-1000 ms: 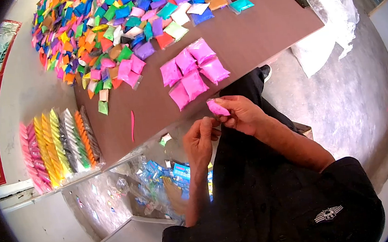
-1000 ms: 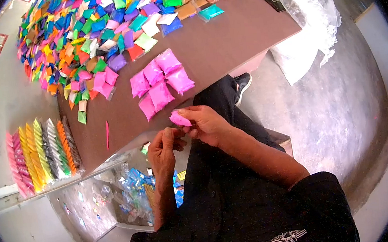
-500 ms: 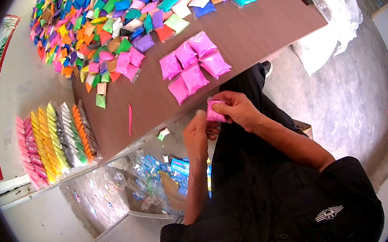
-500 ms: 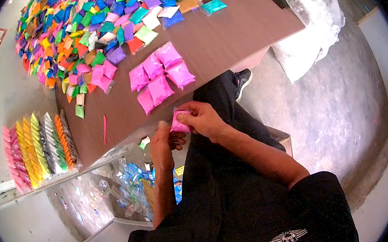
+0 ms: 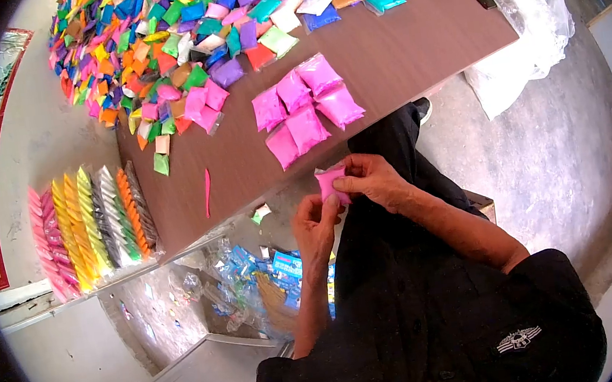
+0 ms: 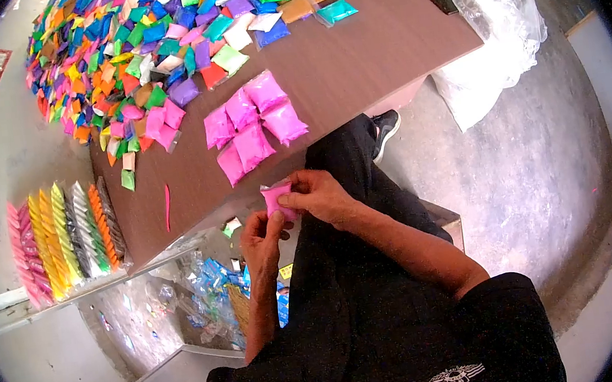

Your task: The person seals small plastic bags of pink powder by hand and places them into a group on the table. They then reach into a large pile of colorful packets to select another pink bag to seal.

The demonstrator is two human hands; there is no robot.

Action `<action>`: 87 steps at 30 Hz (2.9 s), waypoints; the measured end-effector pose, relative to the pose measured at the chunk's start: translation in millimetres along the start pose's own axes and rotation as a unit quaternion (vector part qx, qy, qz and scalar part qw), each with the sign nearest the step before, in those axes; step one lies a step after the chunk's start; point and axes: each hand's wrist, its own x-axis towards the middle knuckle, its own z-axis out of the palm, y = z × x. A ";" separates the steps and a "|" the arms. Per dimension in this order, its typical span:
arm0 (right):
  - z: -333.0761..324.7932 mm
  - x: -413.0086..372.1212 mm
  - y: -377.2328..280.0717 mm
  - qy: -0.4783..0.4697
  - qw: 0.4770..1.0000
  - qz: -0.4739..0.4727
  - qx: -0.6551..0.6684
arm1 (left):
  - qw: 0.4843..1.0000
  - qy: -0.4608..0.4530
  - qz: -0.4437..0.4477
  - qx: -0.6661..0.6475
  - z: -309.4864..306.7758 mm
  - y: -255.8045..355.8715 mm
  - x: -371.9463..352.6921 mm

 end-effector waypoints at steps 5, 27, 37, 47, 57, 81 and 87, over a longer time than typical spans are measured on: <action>-3.3 1.0 12.1 -0.072 0.996 -0.043 -0.017 | 0.998 0.042 0.015 -0.039 1.9 3.2 2.1; -5.8 0.9 19.2 -0.049 0.981 -0.098 -0.162 | 0.995 0.083 0.050 0.034 4.4 -5.2 -0.4; -6.8 -4.0 18.7 -0.006 0.985 -0.104 -0.141 | 0.998 0.066 0.022 0.005 15.7 -2.5 1.5; -9.3 -4.9 7.0 -0.043 0.988 -0.066 -0.132 | 0.999 0.021 0.028 -0.013 10.8 -28.0 3.5; -11.8 -9.3 12.2 0.021 0.999 -0.025 -0.004 | 0.998 -0.031 -0.045 0.021 25.8 21.1 -7.1; 2.5 -14.2 17.8 0.046 0.973 -0.143 -0.173 | 0.988 0.099 0.084 0.083 9.4 -10.6 -3.9; 7.5 -15.5 11.4 0.028 0.969 -0.142 -0.201 | 0.995 0.064 0.025 -0.072 11.4 -11.1 -3.0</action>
